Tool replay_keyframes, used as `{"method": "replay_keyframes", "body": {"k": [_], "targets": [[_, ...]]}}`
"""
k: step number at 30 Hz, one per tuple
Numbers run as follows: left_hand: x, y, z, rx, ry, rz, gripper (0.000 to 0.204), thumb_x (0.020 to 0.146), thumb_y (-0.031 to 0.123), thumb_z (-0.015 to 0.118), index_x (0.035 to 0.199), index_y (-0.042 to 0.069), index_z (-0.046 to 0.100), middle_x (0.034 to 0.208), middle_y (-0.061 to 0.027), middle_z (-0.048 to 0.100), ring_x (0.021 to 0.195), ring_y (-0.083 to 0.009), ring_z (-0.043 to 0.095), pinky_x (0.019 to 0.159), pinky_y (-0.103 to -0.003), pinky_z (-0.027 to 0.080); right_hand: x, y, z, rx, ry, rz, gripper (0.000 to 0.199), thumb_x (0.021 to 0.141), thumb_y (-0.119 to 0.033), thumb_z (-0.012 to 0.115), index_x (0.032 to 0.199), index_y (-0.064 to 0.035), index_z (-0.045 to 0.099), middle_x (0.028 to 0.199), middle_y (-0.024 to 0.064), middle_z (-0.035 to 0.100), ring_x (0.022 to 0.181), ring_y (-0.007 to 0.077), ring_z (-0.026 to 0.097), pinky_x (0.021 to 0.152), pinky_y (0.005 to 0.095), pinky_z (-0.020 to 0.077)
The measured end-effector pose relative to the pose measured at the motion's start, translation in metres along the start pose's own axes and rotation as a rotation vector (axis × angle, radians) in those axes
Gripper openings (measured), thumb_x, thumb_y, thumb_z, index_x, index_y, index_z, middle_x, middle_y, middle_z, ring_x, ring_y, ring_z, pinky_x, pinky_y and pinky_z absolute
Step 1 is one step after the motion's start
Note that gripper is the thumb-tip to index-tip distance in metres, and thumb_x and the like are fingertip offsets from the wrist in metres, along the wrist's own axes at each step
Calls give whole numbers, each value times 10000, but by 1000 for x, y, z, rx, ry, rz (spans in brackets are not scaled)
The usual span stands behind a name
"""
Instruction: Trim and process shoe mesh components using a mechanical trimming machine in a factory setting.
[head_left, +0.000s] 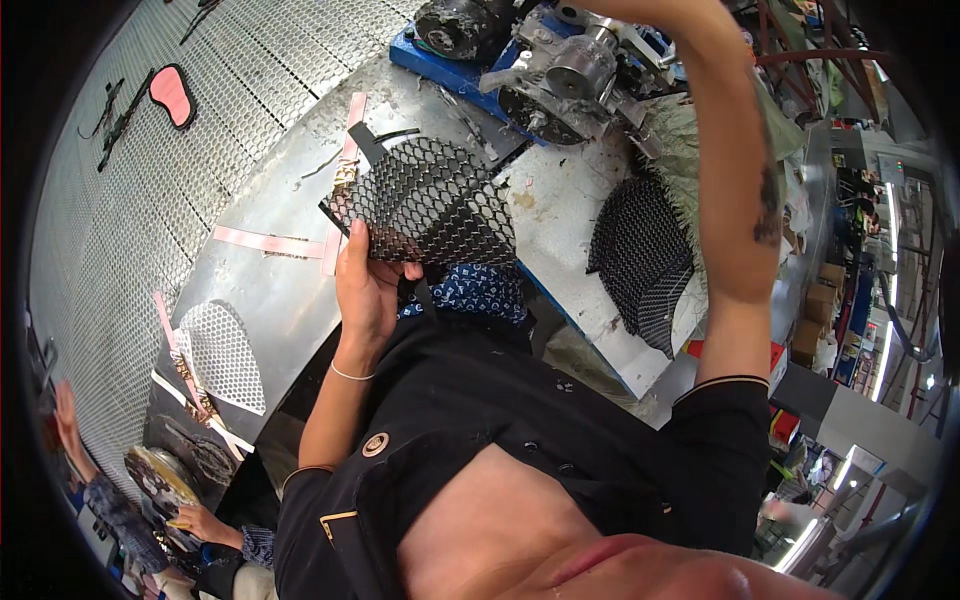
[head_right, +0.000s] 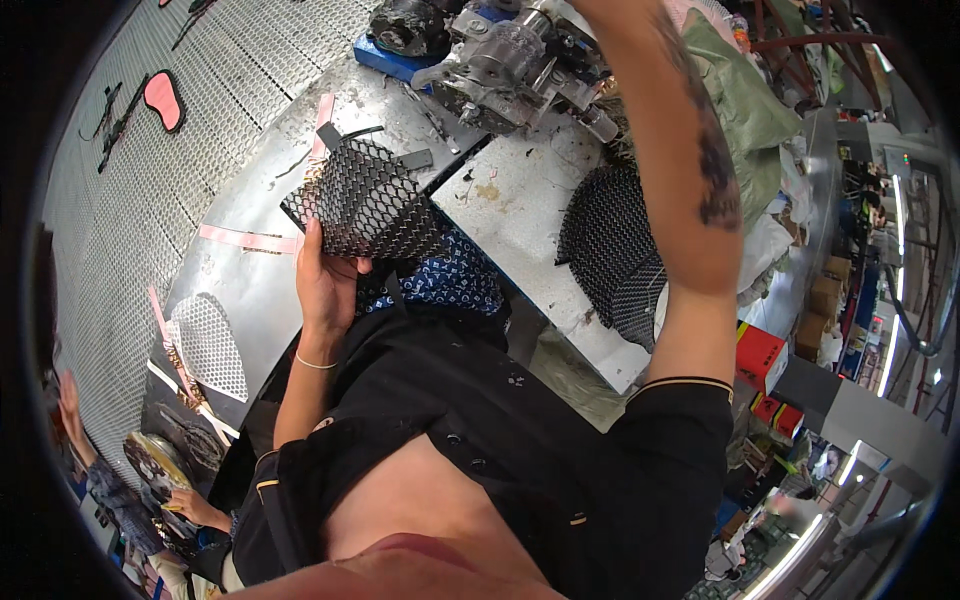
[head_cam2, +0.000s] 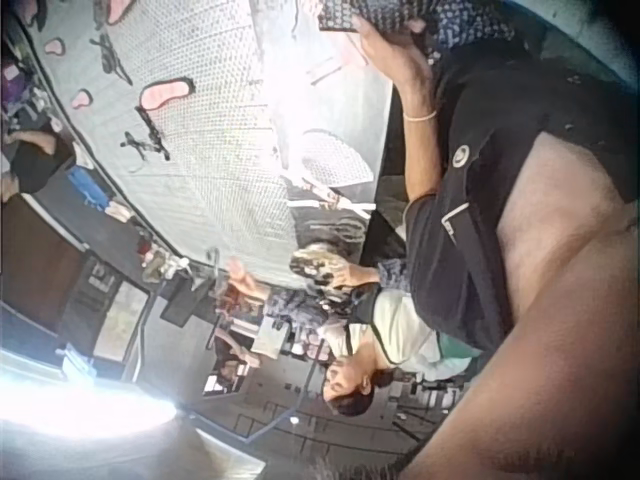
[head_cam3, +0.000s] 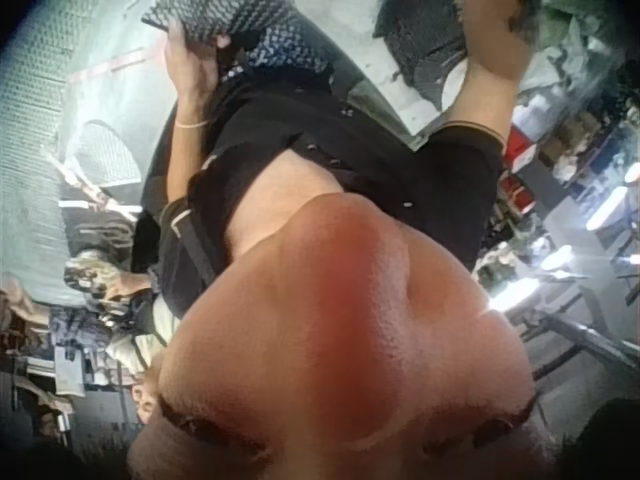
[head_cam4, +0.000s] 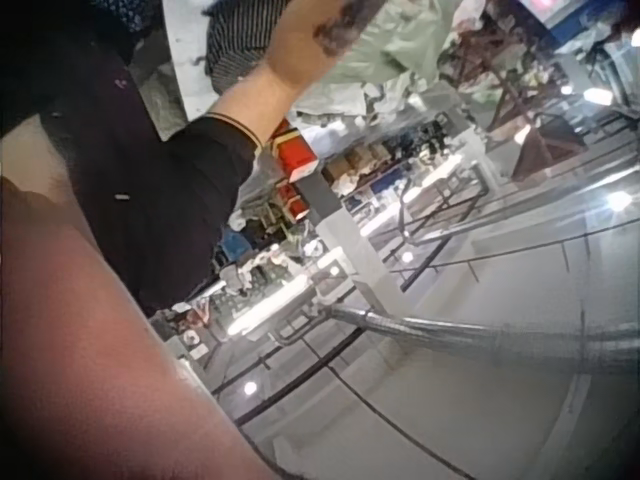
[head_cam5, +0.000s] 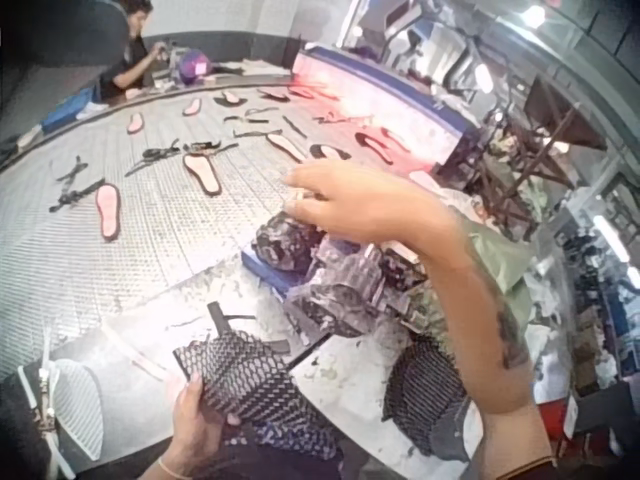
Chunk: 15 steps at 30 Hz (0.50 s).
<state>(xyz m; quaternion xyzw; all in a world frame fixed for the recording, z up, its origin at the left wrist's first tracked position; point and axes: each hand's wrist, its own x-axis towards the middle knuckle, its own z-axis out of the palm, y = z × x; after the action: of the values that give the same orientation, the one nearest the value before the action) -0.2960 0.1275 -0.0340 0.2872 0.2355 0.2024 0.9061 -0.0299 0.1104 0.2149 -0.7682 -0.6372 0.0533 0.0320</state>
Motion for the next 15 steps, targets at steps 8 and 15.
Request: {"method": "replay_keyframes", "body": {"k": [8, 15], "targets": [[-2, 4, -1, -58, 159, 12, 458, 1030, 368, 356, 910, -10, 585, 768, -117, 646, 596, -179, 572, 584, -307, 474, -99, -16, 64, -205, 680, -272, 247, 686, -159, 812, 882, -78, 684, 830, 14, 616, 789, 203, 572, 696, 315, 454], [4, 5, 1, -5, 92, -3, 458, 1030, 371, 353, 925, -13, 578, 758, -116, 641, 597, -179, 572, 580, -308, 474, -116, -7, 117, -293, 773, -50, 232, 641, -118, 808, 826, -98, 669, 830, 18, 616, 784, 219, 580, 669, 332, 453]]}}
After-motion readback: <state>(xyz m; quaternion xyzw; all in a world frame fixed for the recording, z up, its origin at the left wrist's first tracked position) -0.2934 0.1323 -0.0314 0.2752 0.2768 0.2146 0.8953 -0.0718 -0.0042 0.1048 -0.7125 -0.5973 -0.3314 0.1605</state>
